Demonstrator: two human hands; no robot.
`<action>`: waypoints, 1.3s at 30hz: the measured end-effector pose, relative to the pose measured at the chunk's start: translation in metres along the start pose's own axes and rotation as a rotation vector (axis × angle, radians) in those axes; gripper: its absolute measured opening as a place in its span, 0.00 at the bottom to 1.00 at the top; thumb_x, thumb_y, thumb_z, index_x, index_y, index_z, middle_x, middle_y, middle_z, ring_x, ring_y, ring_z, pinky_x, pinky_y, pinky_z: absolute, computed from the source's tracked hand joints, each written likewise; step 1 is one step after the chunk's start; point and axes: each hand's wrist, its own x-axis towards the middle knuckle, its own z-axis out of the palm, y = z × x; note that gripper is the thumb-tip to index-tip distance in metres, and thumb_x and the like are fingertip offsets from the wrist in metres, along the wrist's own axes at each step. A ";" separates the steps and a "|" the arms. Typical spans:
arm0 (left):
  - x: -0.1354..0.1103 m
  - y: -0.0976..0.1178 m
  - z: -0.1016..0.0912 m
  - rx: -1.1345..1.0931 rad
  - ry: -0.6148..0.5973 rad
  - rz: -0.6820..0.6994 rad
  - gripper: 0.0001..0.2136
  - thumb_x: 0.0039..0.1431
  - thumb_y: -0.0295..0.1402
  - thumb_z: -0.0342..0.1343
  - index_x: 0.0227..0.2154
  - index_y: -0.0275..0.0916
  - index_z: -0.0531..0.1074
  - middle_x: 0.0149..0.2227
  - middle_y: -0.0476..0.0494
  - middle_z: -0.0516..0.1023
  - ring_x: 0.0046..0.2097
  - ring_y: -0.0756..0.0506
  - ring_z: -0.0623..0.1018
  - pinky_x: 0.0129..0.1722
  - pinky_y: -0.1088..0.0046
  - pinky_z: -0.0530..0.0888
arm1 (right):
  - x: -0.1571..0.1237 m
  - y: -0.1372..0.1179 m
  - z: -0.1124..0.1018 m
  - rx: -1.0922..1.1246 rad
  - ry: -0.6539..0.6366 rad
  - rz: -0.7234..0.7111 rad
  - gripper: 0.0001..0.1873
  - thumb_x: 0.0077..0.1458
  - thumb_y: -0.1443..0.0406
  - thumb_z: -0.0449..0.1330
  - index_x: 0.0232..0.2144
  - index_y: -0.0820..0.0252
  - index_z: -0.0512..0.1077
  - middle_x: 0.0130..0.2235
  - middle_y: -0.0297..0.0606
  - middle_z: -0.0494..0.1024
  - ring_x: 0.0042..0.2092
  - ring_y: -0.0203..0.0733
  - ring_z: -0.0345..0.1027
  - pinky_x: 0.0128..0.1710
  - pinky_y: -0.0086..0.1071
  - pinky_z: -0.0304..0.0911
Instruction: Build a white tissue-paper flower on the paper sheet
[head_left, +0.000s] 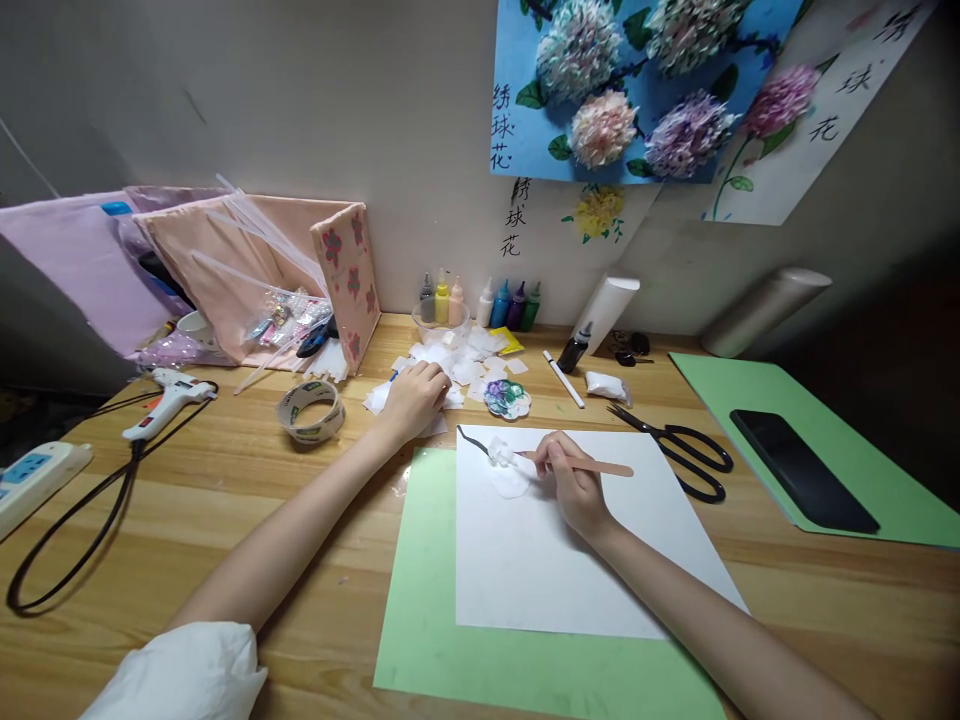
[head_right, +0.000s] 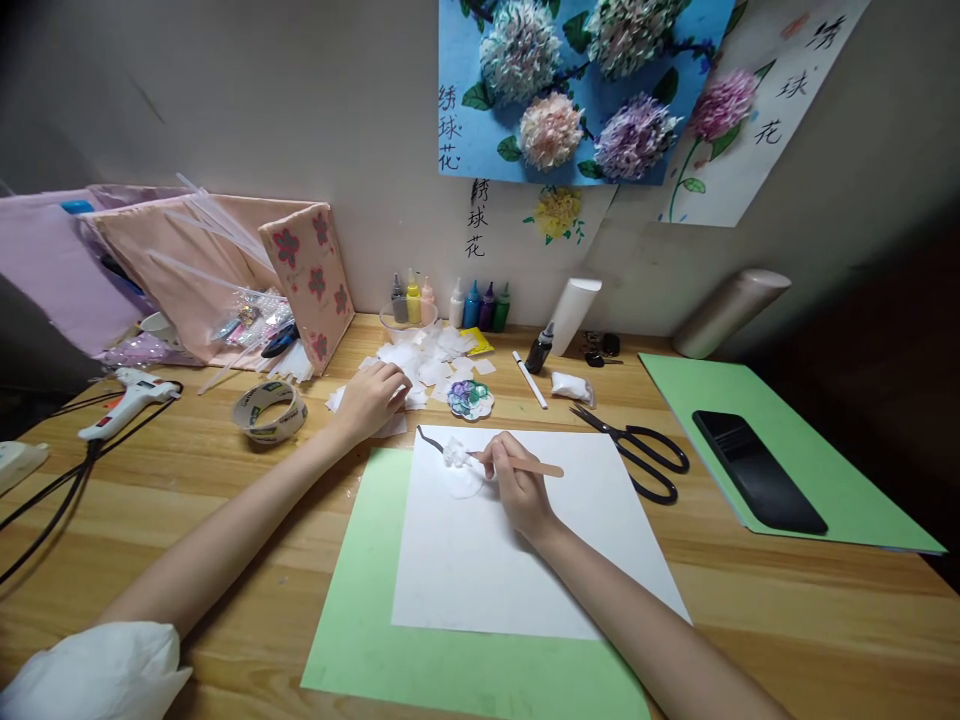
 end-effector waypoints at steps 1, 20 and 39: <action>0.000 0.000 -0.001 -0.019 -0.003 0.005 0.09 0.60 0.28 0.45 0.34 0.38 0.71 0.38 0.41 0.73 0.41 0.43 0.69 0.37 0.67 0.63 | 0.000 0.000 0.000 0.000 0.002 -0.002 0.18 0.62 0.58 0.44 0.24 0.56 0.63 0.23 0.32 0.62 0.26 0.38 0.58 0.31 0.34 0.59; -0.005 0.004 0.012 -0.266 0.194 0.047 0.08 0.61 0.29 0.46 0.34 0.38 0.71 0.38 0.42 0.75 0.44 0.43 0.70 0.46 0.64 0.64 | -0.001 0.001 0.000 0.011 -0.008 -0.035 0.18 0.62 0.60 0.44 0.24 0.57 0.64 0.23 0.31 0.62 0.27 0.36 0.57 0.35 0.33 0.60; -0.010 0.095 -0.008 -0.951 -0.276 -0.281 0.09 0.53 0.32 0.51 0.32 0.36 0.75 0.31 0.46 0.78 0.32 0.49 0.73 0.33 0.75 0.68 | 0.011 0.002 -0.005 0.278 0.451 0.104 0.21 0.59 0.56 0.46 0.17 0.58 0.60 0.17 0.29 0.60 0.18 0.30 0.53 0.18 0.27 0.49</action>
